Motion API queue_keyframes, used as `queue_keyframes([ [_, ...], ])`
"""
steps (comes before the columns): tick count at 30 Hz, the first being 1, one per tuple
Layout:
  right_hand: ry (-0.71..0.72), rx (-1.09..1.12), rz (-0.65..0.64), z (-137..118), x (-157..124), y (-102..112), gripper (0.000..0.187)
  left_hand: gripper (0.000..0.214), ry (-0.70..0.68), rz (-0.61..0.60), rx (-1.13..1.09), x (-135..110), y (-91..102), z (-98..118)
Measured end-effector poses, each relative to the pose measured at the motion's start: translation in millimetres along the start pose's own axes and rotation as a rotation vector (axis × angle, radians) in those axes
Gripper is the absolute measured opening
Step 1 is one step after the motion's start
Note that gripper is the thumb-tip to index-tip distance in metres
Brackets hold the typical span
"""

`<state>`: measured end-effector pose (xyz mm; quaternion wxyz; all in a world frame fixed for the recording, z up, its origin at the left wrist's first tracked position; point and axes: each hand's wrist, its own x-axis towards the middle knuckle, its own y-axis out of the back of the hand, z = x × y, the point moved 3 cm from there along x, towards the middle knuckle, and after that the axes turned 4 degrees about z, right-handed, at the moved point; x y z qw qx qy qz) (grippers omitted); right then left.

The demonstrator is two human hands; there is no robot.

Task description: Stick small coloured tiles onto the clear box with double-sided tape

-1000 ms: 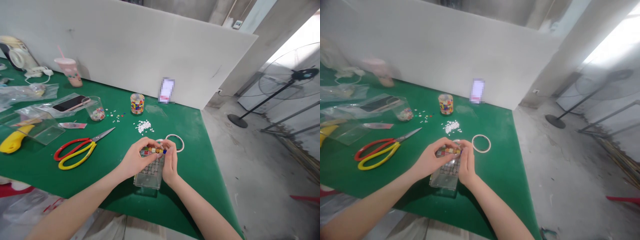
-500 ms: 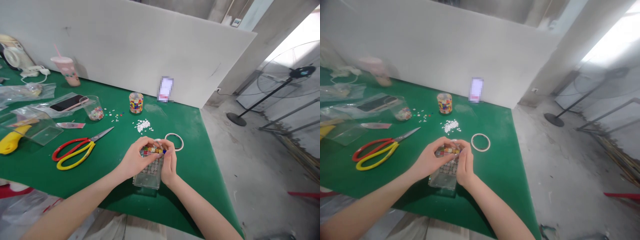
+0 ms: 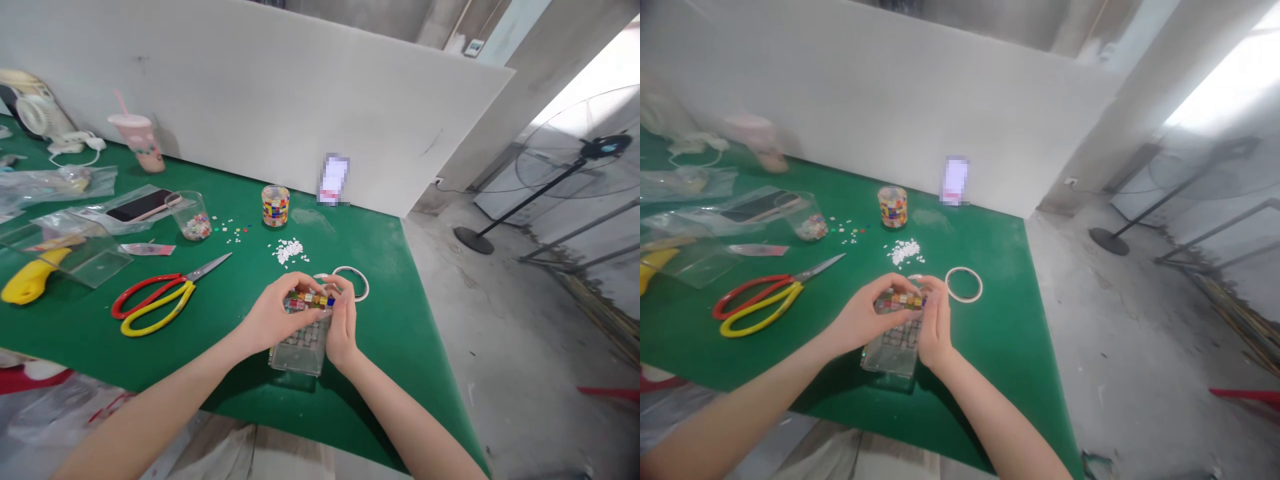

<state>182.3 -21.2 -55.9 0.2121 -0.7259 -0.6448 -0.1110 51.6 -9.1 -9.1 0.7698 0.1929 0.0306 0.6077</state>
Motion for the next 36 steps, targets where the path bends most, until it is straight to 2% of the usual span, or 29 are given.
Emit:
queue_keyframes([
  [10, 0.007, -0.004, 0.031, 4.7, -2.8, 1.8, 0.032, 0.012, -0.054, 0.061, 0.038, -4.6, -6.0, 1.1],
  [20, 0.019, -0.010, 0.042, -2.5, -3.0, -1.6, 0.030, 0.014, -0.124, 0.145, 0.087, -6.5, -6.3, 2.9],
  [28, -0.034, -0.036, 0.079, -2.9, -0.5, -2.8, 0.027, 0.010, -0.173, 0.163, 0.136, -8.2, -8.7, -1.8],
  [36, -0.070, -0.052, 0.089, -3.7, 0.1, -2.5, 0.027, 0.014, -0.216, 0.293, 0.219, -14.3, -16.4, -7.8],
])
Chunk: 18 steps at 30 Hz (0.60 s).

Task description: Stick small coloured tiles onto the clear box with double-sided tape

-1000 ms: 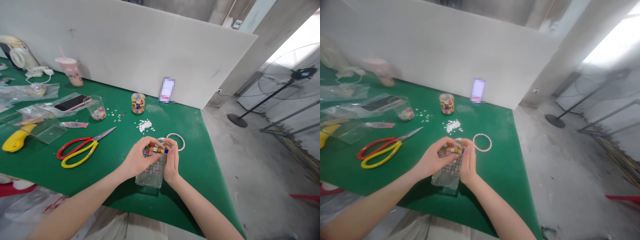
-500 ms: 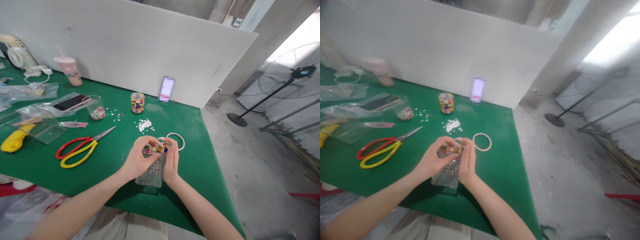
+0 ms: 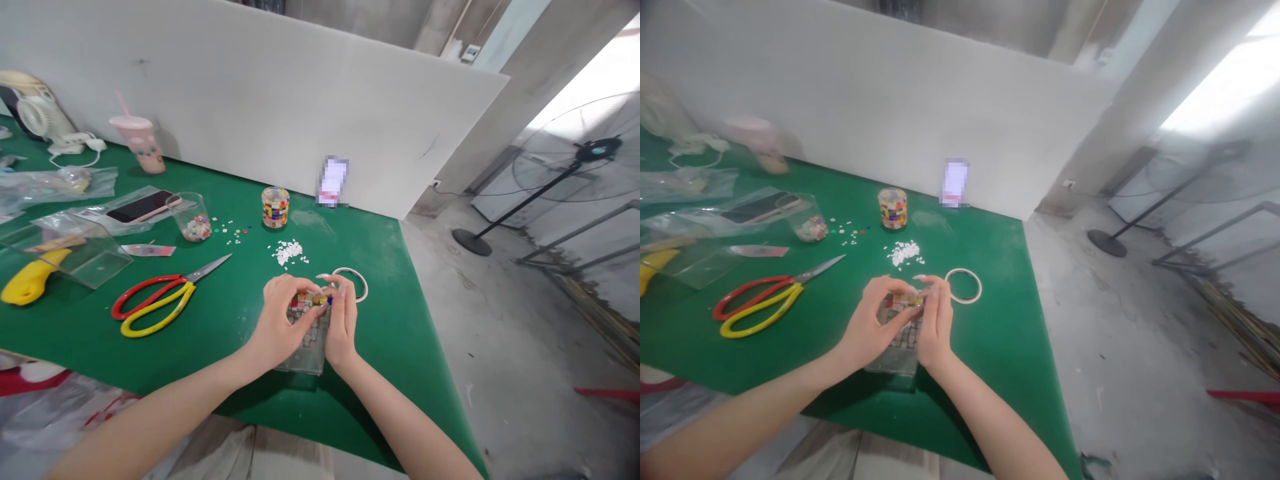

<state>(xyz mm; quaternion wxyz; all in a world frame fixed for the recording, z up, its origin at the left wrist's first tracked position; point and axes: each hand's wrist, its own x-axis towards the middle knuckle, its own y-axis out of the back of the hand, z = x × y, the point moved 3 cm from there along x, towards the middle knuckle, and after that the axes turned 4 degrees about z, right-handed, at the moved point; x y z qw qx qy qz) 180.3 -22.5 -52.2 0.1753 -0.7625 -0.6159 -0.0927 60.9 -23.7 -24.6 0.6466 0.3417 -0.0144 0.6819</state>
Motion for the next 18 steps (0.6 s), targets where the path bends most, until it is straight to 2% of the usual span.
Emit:
queue_keyframes([
  [5, 0.001, 0.024, -0.009, -1.7, -0.5, -0.2, 0.029, 0.014, 0.028, 0.051, 0.033, -4.9, 0.3, 1.4],
  [18, -0.058, 0.105, -0.027, -5.0, 0.9, -1.6, 0.033, 0.014, 0.077, -0.047, -0.023, -1.0, 3.9, 1.7],
])
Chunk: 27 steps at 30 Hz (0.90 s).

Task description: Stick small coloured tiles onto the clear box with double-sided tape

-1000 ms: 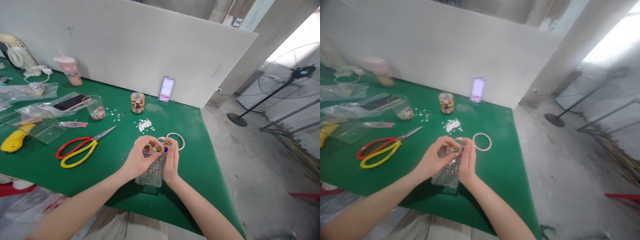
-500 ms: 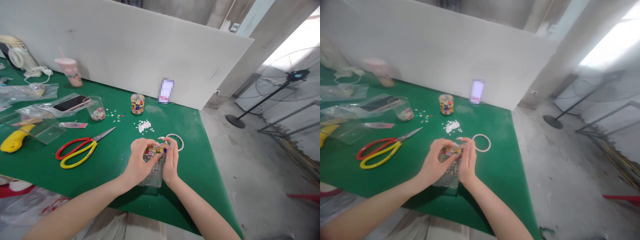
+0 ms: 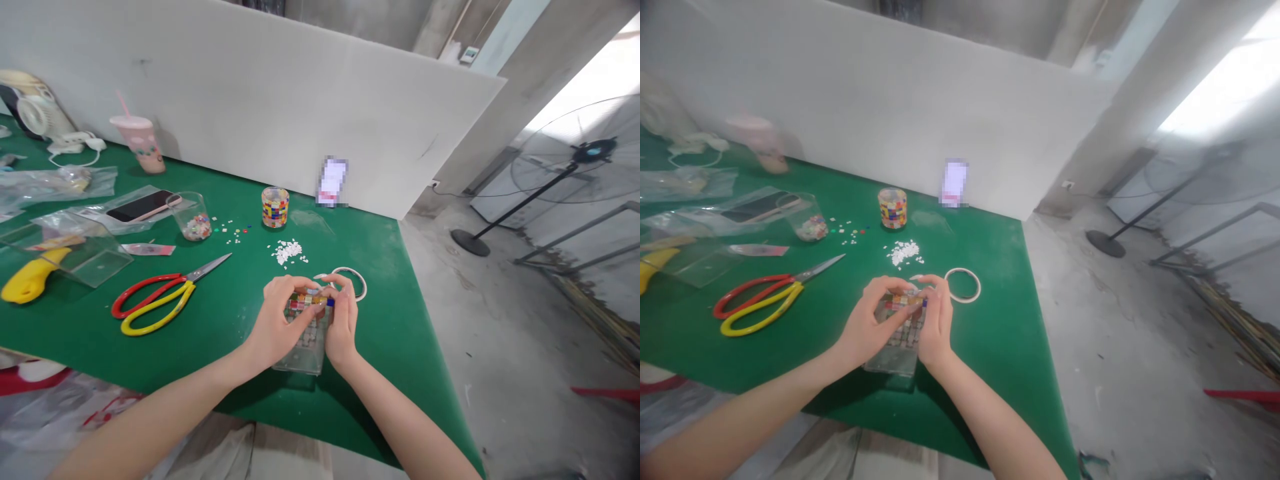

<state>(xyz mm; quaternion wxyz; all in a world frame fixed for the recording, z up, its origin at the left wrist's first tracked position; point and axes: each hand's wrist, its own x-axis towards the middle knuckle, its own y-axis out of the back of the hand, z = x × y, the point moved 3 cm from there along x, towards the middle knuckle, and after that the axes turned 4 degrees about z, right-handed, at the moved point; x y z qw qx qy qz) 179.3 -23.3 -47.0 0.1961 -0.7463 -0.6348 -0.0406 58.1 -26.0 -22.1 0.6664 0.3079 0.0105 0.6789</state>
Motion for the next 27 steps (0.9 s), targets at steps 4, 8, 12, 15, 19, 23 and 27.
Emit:
queue_keyframes([
  [4, -0.005, 0.009, 0.000, 0.4, -0.1, 0.5, 0.033, 0.016, 0.000, -0.062, -0.002, 5.4, 2.1, 1.6],
  [8, 0.000, 0.004, -0.004, 0.2, 1.4, 1.4, 0.034, 0.022, 0.002, -0.137, 0.027, 12.4, 7.8, 4.1],
  [12, -0.001, -0.004, -0.020, 2.0, 2.5, 2.3, 0.035, 0.024, 0.009, -0.209, 0.094, 17.9, 12.5, 7.5],
  [15, 0.000, -0.007, -0.030, 3.3, 2.2, 2.5, 0.036, 0.023, 0.012, -0.231, 0.107, 18.4, 12.4, 8.1],
  [19, -0.002, -0.014, -0.037, 2.8, 1.5, 2.1, 0.035, 0.022, -0.024, -0.178, 0.112, 14.4, 9.2, 6.3],
  [23, -0.007, -0.011, -0.033, 1.8, 1.4, 2.0, 0.034, 0.018, -0.039, -0.138, 0.107, 11.4, 7.3, 6.4],
  [27, -0.001, -0.003, -0.024, 0.7, 1.3, 1.5, 0.034, 0.020, -0.016, -0.155, 0.072, 11.5, 6.2, 6.4],
])
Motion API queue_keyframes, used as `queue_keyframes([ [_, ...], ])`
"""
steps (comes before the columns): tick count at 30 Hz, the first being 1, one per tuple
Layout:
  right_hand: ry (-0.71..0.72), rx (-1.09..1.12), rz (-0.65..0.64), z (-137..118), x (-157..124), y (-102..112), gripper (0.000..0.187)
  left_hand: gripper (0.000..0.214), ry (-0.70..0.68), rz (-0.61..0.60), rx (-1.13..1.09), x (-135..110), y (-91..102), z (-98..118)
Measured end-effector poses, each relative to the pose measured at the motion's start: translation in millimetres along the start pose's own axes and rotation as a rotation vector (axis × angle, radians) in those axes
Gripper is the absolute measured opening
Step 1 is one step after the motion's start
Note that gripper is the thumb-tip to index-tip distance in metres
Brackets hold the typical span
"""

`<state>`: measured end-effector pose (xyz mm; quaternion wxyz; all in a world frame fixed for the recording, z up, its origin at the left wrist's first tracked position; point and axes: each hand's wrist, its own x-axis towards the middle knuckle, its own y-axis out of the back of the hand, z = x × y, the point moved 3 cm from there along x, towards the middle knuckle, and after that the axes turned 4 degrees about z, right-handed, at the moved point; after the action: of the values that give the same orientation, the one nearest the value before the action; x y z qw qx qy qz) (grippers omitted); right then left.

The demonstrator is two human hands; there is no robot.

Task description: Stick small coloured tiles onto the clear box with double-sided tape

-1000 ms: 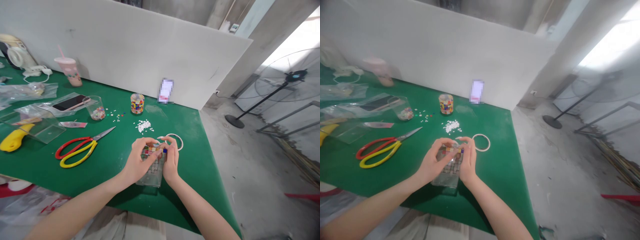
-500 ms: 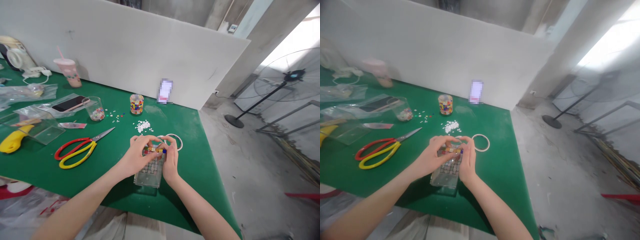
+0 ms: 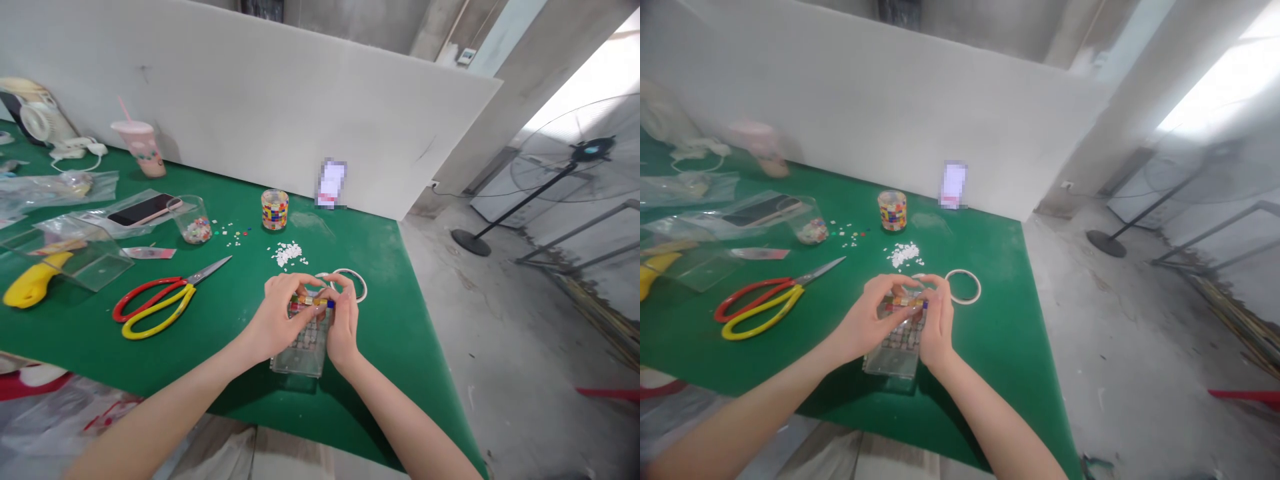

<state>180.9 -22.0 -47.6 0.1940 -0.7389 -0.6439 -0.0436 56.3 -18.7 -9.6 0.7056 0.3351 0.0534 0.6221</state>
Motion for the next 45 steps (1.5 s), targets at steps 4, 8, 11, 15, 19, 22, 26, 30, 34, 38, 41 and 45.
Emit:
queue_keyframes([
  [4, 0.011, -0.011, 0.007, 0.1, 0.6, -0.7, 0.035, 0.020, 0.020, 0.017, -0.049, 0.4, 2.3, -2.5],
  [8, 0.015, -0.012, 0.020, 2.0, 1.6, 0.0, 0.035, 0.022, 0.012, -0.052, -0.079, 3.4, 10.9, 0.0],
  [11, 0.021, -0.009, 0.012, 3.1, 1.8, 1.1, 0.036, 0.029, 0.007, -0.072, -0.013, 9.3, 17.7, 4.0],
  [15, 0.035, -0.018, 0.004, 3.1, 1.9, 2.6, 0.037, 0.019, 0.014, -0.101, 0.029, 16.9, 14.8, 4.7],
  [19, 0.055, -0.017, -0.012, 1.9, 1.6, 1.8, 0.038, 0.013, 0.026, -0.081, 0.032, 17.4, 5.5, 2.7],
  [22, 0.061, -0.021, -0.015, 1.5, 1.2, 0.9, 0.037, 0.011, 0.045, -0.031, 0.036, 14.8, -0.3, 2.7],
  [26, 0.070, -0.031, -0.021, 2.1, 0.9, 1.1, 0.039, 0.009, 0.057, 0.012, 0.028, 12.7, -2.0, 3.4],
  [30, 0.050, -0.035, -0.034, 4.9, 1.0, 3.1, 0.040, 0.014, 0.026, -0.081, -0.004, 14.6, 7.9, 4.5],
  [34, 0.026, -0.033, -0.050, 7.3, 1.7, 5.0, 0.040, 0.025, 0.037, -0.235, -0.003, 15.3, 18.6, 6.1],
  [38, 0.017, -0.033, -0.050, 8.1, 1.9, 5.8, 0.041, 0.029, 0.043, -0.224, 0.014, 14.0, 17.6, 6.5],
  [41, 0.020, -0.038, -0.032, 7.7, 1.4, 6.2, 0.041, 0.028, 0.040, -0.161, 0.035, 10.9, 11.8, 5.5],
  [45, 0.031, -0.038, -0.010, 6.4, 0.5, 6.2, 0.041, 0.026, 0.064, -0.084, 0.038, 5.2, 6.0, 4.4],
])
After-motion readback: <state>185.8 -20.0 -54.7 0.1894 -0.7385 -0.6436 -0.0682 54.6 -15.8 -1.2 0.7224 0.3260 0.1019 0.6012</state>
